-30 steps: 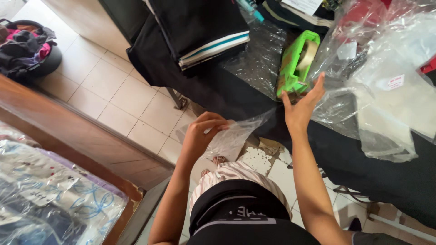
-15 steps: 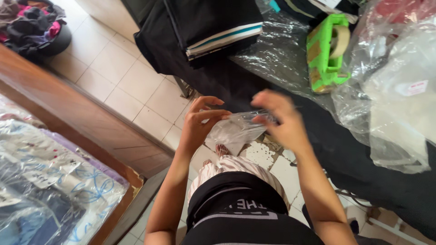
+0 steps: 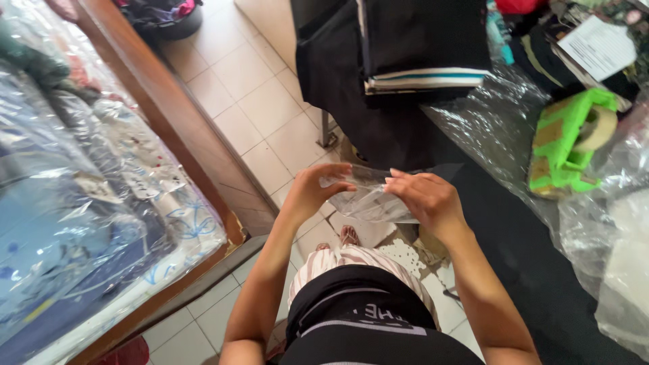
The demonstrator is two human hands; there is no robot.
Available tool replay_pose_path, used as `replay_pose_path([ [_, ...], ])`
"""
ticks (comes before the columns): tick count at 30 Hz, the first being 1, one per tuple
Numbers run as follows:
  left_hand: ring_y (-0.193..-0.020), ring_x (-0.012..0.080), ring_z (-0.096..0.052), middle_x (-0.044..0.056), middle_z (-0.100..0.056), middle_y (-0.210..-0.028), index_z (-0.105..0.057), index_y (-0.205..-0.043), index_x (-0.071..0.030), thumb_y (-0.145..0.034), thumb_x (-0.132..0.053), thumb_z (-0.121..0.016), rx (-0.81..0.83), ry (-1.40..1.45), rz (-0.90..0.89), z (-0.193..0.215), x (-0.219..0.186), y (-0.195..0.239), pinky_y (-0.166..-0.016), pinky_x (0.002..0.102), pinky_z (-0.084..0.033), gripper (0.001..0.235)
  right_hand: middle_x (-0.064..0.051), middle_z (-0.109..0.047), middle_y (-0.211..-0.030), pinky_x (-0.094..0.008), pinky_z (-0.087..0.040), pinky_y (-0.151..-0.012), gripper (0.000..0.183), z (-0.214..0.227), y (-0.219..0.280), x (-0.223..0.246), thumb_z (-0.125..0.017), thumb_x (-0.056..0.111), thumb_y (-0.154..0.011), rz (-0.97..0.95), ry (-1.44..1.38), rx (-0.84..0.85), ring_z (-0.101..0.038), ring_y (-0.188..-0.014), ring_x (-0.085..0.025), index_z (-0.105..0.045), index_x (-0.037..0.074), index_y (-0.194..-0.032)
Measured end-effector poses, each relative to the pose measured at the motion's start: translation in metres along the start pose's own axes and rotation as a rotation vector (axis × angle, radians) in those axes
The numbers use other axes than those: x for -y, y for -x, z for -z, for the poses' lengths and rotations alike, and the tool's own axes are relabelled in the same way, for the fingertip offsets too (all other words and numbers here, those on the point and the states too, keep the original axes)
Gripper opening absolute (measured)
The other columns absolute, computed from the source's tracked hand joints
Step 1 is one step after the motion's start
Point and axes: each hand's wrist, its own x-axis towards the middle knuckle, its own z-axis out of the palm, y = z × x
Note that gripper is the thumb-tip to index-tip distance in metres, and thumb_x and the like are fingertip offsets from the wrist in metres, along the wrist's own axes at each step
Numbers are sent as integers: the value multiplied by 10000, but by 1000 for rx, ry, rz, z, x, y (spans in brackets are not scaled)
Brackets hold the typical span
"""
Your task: The person folds a black garment and places it into a clear plastic bag. They then seal the bag using a green tape dispenser and apply a small white label to the package.
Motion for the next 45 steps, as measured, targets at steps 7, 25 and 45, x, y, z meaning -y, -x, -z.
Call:
replay_pose_path([
  [7, -1105, 196, -706, 70, -662, -1356, -533, -1442, -87, -951, -84, -708, -261, 15, 24, 36, 13, -6, -891, 370, -564, 522, -23, -774, -1062, -341, -587, -818, 267, -23, 11, 25, -719, 96, -842, 226, -94, 298, -735, -930, -196, -753, 157, -1099],
  [25, -1436, 298, -525, 23, -408, -1657, -299, -1630, -235, -923, 168, -516, -46, -254, -418, 36, -61, -12, -1141, 389, -486, 843, -155, -312, -1387, -294, -510, -765, 818, -1, 1, 30, -812, 111, -905, -745, -101, -336, -560, -769, -166, -340, 54, -1570],
  [45, -1153, 277, -653, 113, -539, -1377, -415, -1516, -137, -949, -52, -571, -132, -300, 579, 26, 47, -2, -945, 359, -557, 594, -31, -660, -805, -253, -536, -583, 132, -31, 87, -45, -621, 26, -1007, -1224, -753, -448, -682, -696, -146, -637, 54, -1135],
])
